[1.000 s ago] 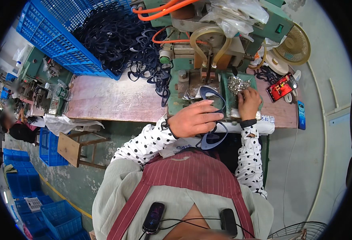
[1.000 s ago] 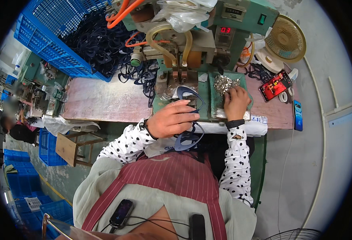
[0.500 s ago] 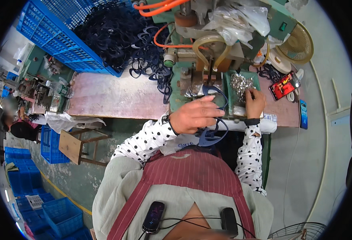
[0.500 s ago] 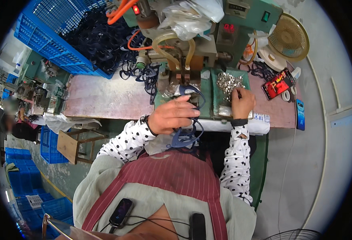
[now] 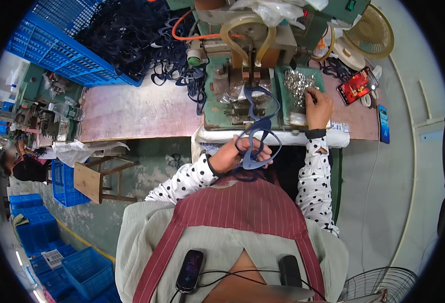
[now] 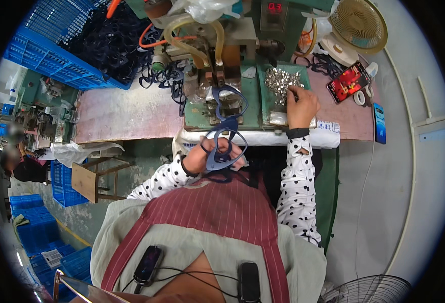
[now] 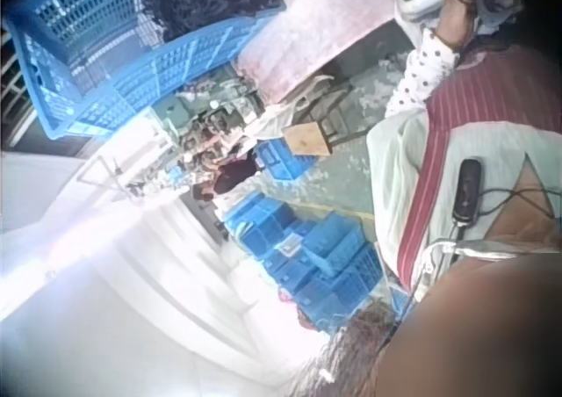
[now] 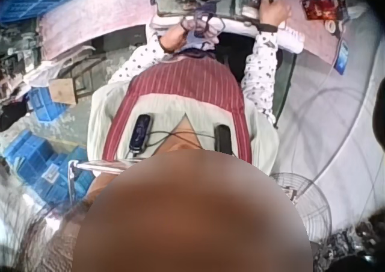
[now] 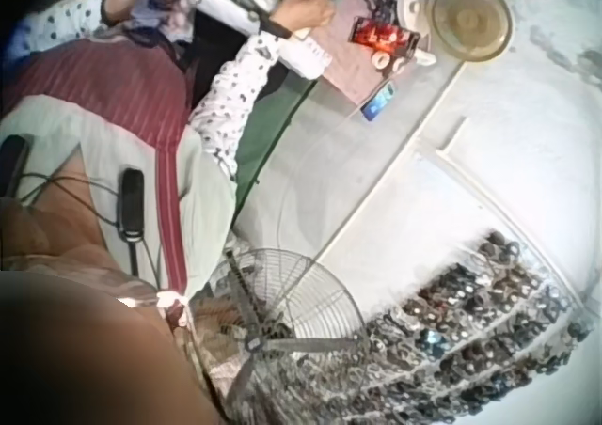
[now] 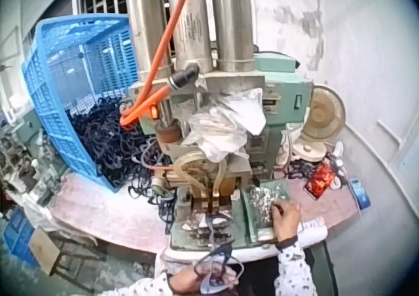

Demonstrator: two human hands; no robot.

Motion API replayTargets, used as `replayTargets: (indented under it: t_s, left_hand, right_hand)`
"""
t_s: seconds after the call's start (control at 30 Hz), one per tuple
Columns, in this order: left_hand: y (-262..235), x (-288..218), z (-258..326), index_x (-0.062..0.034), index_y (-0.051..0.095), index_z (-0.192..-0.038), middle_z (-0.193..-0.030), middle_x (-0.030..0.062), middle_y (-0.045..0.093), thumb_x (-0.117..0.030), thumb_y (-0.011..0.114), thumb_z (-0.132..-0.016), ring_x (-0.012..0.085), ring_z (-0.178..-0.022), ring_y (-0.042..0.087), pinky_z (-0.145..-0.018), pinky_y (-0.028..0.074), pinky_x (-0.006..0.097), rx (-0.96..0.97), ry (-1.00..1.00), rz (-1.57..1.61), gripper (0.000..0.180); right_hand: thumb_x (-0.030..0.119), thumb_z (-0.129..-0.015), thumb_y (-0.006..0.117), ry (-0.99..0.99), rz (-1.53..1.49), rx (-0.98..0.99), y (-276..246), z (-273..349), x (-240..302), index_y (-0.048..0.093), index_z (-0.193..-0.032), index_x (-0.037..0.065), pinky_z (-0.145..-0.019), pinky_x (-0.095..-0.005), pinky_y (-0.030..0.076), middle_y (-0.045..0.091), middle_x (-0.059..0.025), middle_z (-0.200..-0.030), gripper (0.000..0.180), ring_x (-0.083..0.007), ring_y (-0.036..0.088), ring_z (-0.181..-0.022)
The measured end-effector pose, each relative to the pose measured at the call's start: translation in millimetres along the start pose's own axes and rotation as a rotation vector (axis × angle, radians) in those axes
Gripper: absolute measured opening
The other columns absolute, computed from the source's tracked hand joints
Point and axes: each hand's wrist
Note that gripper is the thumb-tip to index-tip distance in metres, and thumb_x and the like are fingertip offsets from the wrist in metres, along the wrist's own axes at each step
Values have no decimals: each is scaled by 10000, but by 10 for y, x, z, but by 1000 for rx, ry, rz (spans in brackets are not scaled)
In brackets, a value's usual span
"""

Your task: The person repeatedly picks up dark blue bow-shaped components and small metallic pins from the workbench, aligns them, and presses them together using a small press machine. The assembled units are placed on the table to the left. The process is repeated continuously throughout the clip.

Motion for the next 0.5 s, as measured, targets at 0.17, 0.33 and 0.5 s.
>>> replayTargets:
  t_s: [0.17,0.33,0.5]
  left_hand:
    - [-21,-208,153,90,568,-1146,-1041,246,640,-692,183,-915,328,-967,635,-902,467,413,198,-300,236,902]
    - [-232,-330,160,116,551,-1172,-1006,194,643,-644,224,-945,282,-941,621,-870,474,381,303,-408,-12,858]
    - [-412,-547,283,101,544,-1187,-909,124,648,-682,489,-848,200,-896,623,-840,476,314,406,-323,-175,855]
  right_hand:
    - [170,-748,727,-15,-31,-19,-18,-3,1,740,-852,151,-793,-405,430,650,-73,-786,106,-277,582,-854]
    - [159,-743,733,-4,-52,-10,-15,-7,20,739,-838,143,-814,-398,419,646,-74,-788,97,-270,577,-881]
    - [160,-746,730,-46,-26,-2,-1,-12,20,738,-842,141,-808,-390,420,648,-66,-786,98,-264,577,-877]
Point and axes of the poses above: each hand's wrist, its own z-axis away from the middle knuckle, its own y-axis out of the palm, x = y × z
